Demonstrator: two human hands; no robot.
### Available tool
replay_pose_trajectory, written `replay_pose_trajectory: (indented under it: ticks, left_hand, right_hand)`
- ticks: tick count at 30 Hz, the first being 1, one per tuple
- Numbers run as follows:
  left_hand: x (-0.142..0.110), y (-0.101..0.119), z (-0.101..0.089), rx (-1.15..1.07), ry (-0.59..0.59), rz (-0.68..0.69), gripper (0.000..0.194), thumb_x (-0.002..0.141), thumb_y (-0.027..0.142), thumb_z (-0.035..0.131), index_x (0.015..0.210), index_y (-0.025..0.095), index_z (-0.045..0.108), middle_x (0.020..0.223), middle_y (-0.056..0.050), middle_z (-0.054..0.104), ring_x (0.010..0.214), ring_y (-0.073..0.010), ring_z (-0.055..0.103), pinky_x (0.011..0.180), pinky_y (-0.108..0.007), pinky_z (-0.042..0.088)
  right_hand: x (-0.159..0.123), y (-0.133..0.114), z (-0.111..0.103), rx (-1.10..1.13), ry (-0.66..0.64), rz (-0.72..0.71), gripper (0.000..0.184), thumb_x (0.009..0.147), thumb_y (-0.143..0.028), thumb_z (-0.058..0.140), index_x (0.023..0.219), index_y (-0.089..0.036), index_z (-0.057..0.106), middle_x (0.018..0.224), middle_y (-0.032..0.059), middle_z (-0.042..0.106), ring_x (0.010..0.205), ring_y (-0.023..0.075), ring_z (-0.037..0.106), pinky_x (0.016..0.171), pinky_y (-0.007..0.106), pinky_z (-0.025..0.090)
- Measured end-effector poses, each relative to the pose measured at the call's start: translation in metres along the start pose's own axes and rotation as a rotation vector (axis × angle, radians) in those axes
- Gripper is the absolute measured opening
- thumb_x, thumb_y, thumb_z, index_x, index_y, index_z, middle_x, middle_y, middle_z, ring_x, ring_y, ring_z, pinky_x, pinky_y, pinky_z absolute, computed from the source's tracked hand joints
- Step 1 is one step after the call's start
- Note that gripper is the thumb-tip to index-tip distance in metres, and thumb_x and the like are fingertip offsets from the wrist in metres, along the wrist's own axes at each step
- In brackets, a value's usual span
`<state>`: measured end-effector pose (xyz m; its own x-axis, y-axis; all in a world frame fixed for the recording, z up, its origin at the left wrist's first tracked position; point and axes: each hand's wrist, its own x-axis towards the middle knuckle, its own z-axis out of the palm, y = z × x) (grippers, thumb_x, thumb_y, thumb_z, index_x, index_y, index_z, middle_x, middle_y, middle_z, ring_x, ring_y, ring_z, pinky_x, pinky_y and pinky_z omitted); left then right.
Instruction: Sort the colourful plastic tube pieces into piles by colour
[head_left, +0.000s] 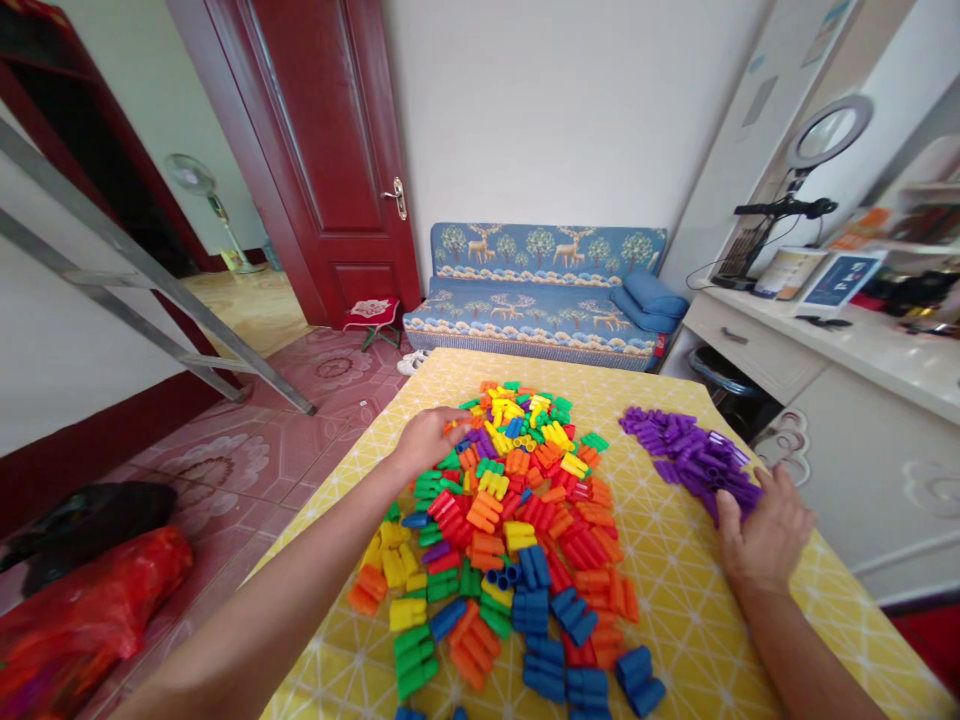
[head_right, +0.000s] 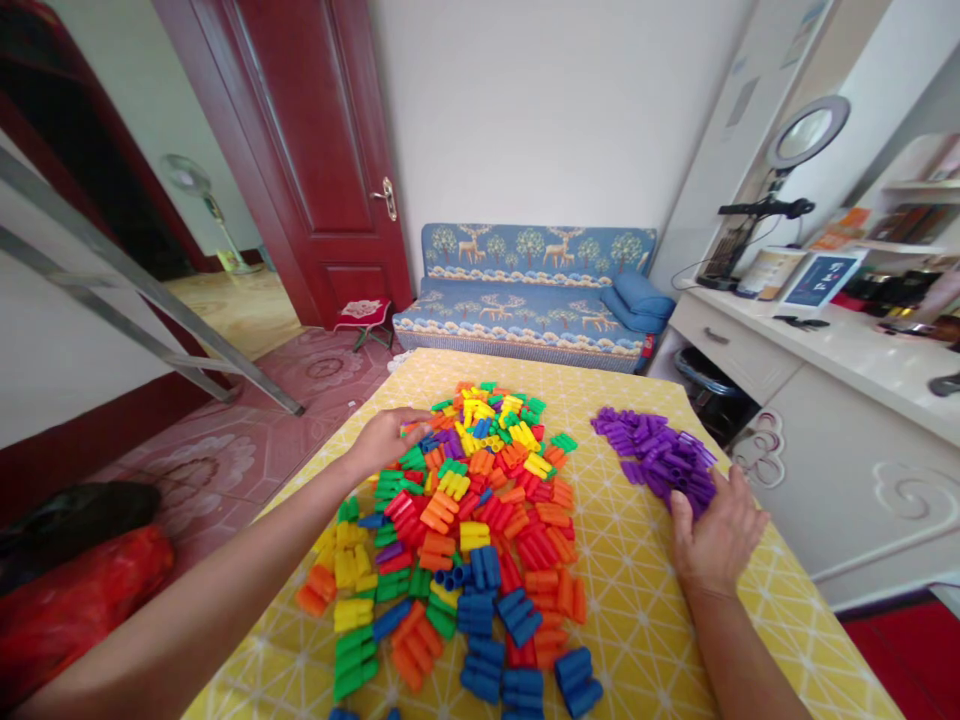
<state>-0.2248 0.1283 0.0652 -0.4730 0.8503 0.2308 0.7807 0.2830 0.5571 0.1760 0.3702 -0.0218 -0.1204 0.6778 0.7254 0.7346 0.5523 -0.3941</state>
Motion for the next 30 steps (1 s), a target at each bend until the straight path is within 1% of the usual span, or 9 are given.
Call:
replay_pose_trajectory:
  ticks: [3, 6, 10, 14, 16, 19, 22, 27, 30]
  left_hand:
    - [0.035, -0.040, 0.013, 0.017, 0.072, -0.137, 0.035, 0.081, 0.027, 0.059, 0.113, 0.015, 0.069, 0.119, -0.014, 0.068, 0.114, -0.0285, 0.060, 0.102, -0.039, 0.041]
    - [0.054, -0.069, 0.027, -0.028, 0.031, -0.184, 0.029, 0.071, 0.018, 0.066, 0.099, 0.017, 0.073, 0.107, -0.010, 0.073, 0.106, -0.0274, 0.064, 0.096, -0.037, 0.046]
    - [0.063, -0.090, 0.039, -0.100, -0.006, -0.222, 0.031, 0.062, 0.013, 0.069, 0.092, 0.019, 0.074, 0.088, -0.002, 0.076, 0.088, -0.0219, 0.068, 0.082, -0.031, 0.052]
    - [0.063, -0.097, 0.037, -0.143, 0.020, -0.258, 0.033, 0.061, 0.015, 0.069, 0.094, 0.018, 0.073, 0.073, 0.000, 0.073, 0.070, -0.0175, 0.066, 0.069, -0.027, 0.053]
    - [0.062, -0.094, 0.033, -0.154, 0.058, -0.268, 0.029, 0.069, 0.021, 0.064, 0.096, 0.016, 0.072, 0.074, -0.003, 0.072, 0.068, -0.0166, 0.066, 0.064, -0.026, 0.053]
    - [0.059, -0.080, 0.028, -0.169, 0.091, -0.237, 0.037, 0.084, 0.028, 0.046, 0.111, 0.012, 0.065, 0.090, -0.009, 0.073, 0.072, -0.0160, 0.066, 0.061, -0.024, 0.052]
    - [0.058, -0.056, 0.030, -0.166, 0.013, -0.115, 0.041, 0.089, 0.029, 0.035, 0.114, 0.013, 0.063, 0.100, -0.009, 0.071, 0.079, -0.0154, 0.066, 0.067, -0.025, 0.053]
    - [0.055, -0.020, 0.044, -0.028, -0.225, 0.106, 0.019, 0.075, 0.031, 0.061, 0.088, 0.021, 0.073, 0.096, -0.004, 0.070, 0.094, -0.0204, 0.063, 0.086, -0.029, 0.048]
    - [0.052, -0.010, 0.048, 0.082, -0.305, 0.146, 0.034, 0.064, 0.039, 0.074, 0.094, 0.023, 0.072, 0.098, -0.006, 0.068, 0.095, -0.0247, 0.062, 0.086, -0.032, 0.047]
  right_hand:
    - [0.001, 0.003, 0.001, -0.004, -0.005, -0.014, 0.065, 0.088, -0.051, 0.034, 0.138, -0.009, 0.039, 0.149, 0.0202, 0.033, 0.135, 0.0397, 0.032, 0.109, 0.059, 0.019]
    - [0.001, 0.003, 0.002, -0.015, -0.014, -0.013, 0.067, 0.088, -0.053, 0.034, 0.138, -0.008, 0.040, 0.148, 0.0207, 0.034, 0.134, 0.0403, 0.033, 0.108, 0.060, 0.021]
    - [0.001, 0.004, 0.001, -0.012, -0.021, -0.002, 0.067, 0.089, -0.053, 0.033, 0.137, -0.008, 0.040, 0.148, 0.0212, 0.035, 0.134, 0.0405, 0.034, 0.107, 0.061, 0.021]
    - [0.000, 0.007, 0.003, -0.006, -0.008, -0.006, 0.065, 0.089, -0.052, 0.035, 0.138, -0.009, 0.040, 0.148, 0.0207, 0.035, 0.134, 0.0397, 0.033, 0.107, 0.060, 0.022]
    - [-0.001, 0.009, 0.004, -0.005, 0.004, -0.012, 0.065, 0.089, -0.051, 0.035, 0.137, -0.008, 0.041, 0.147, 0.0207, 0.036, 0.134, 0.0392, 0.033, 0.107, 0.059, 0.022]
    - [-0.001, 0.009, 0.004, -0.008, 0.007, -0.013, 0.065, 0.089, -0.051, 0.034, 0.136, -0.007, 0.041, 0.147, 0.0210, 0.037, 0.134, 0.0391, 0.034, 0.108, 0.059, 0.022]
    - [-0.001, 0.008, 0.003, -0.008, 0.008, -0.012, 0.065, 0.090, -0.052, 0.033, 0.137, -0.007, 0.041, 0.147, 0.0212, 0.036, 0.134, 0.0386, 0.033, 0.108, 0.057, 0.023]
    - [-0.001, 0.007, 0.003, 0.006, 0.014, -0.012, 0.065, 0.091, -0.051, 0.032, 0.139, -0.008, 0.038, 0.147, 0.0210, 0.035, 0.135, 0.0383, 0.033, 0.108, 0.058, 0.023]
    - [-0.001, 0.009, 0.004, 0.012, 0.021, -0.011, 0.066, 0.091, -0.053, 0.032, 0.137, -0.006, 0.039, 0.146, 0.0228, 0.036, 0.135, 0.0378, 0.033, 0.108, 0.057, 0.025]
